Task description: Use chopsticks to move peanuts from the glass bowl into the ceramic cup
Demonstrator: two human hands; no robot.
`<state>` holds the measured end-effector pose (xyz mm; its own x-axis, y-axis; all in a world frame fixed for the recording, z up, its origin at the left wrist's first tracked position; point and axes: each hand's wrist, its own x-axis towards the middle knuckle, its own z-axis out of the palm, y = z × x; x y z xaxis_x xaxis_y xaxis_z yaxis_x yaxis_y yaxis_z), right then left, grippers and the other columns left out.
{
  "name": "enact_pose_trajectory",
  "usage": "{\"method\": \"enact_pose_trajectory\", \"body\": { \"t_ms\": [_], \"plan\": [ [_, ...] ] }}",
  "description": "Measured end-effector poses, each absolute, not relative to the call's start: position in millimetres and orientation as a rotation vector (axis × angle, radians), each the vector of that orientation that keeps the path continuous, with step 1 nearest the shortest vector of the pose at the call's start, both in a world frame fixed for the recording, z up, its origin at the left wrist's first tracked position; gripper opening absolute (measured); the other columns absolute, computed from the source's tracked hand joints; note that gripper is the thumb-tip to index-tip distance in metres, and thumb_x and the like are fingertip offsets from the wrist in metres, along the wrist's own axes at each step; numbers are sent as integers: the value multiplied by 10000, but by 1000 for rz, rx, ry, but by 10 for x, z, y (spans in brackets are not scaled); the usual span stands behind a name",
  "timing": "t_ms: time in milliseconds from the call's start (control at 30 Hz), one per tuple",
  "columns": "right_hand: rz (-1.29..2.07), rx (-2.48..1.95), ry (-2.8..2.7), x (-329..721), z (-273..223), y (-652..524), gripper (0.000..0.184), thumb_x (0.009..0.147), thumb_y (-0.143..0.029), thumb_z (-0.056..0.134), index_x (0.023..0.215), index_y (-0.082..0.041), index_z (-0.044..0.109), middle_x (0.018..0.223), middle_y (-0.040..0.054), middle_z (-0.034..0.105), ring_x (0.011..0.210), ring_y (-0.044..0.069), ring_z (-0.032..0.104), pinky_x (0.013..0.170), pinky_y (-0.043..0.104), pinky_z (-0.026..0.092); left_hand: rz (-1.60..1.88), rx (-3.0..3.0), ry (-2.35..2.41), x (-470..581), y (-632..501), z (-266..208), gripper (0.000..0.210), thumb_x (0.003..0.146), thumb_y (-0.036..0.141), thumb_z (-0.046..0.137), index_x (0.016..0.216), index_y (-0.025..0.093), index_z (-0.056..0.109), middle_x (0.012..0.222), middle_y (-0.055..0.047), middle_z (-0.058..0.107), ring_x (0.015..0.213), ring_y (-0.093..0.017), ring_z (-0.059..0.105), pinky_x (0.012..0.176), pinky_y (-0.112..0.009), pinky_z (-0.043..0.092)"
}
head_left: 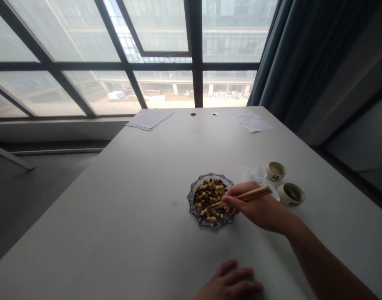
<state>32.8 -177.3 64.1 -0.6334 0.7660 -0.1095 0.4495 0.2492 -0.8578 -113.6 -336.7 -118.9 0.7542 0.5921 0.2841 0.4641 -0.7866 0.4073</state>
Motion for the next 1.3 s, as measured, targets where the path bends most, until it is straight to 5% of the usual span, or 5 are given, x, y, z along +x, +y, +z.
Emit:
{"method": "enact_pose_trajectory", "body": {
  "t_ms": [267, 500, 667, 833, 1300],
  "plan": [
    [1306, -1156, -2086, 335, 656, -1787, 350, 994, -445, 591, 848, -180, 767, 749, 47, 772, 699, 200, 723, 630, 262, 530, 567, 2652, 819, -1126, -3355, -1159, 373, 1098, 356, 479, 1440, 240, 570, 1308, 41, 746, 1365, -81, 575, 1213, -218, 326],
    [885, -1367, -2189, 413, 739, -1757, 458, 1019, -406, 518, 638, -187, 648, 589, 22, 677, 556, 162, 614, 559, 281, 417, 611, 2636, 831, -1108, -3377, -1185, 357, 1104, 356, 462, 1402, 201, 585, 1289, 42, 755, 1359, -75, 578, 1244, -225, 273],
    [1126, -1238, -2240, 378, 740, -1788, 374, 997, -364, 559, 698, -187, 697, 670, 15, 720, 647, 169, 660, 595, 264, 440, 624, 2670, 827, -1131, -3366, -1167, 369, 1088, 376, 488, 1397, 205, 596, 1286, 38, 756, 1352, -89, 585, 1239, -237, 294],
    [920, -1356, -2205, 499, 822, -1758, 393, 1002, -418, 565, 725, -192, 728, 695, 23, 739, 662, 177, 682, 612, 269, 457, 626, 2726, 813, -1128, -3357, -1120, 342, 1074, 370, 532, 1372, 231, 626, 1320, 46, 739, 1361, -92, 577, 1216, -222, 319],
    [1102, -1362, -2155, 557, 805, -1734, 423, 998, -487, 559, 728, -192, 696, 661, 32, 743, 626, 187, 718, 569, 261, 505, 688, 2790, 816, -1114, -3379, -1268, 282, 1099, 386, 471, 1261, 316, 690, 1384, 112, 693, 1375, -84, 559, 1256, -262, 263]
  ]
}}
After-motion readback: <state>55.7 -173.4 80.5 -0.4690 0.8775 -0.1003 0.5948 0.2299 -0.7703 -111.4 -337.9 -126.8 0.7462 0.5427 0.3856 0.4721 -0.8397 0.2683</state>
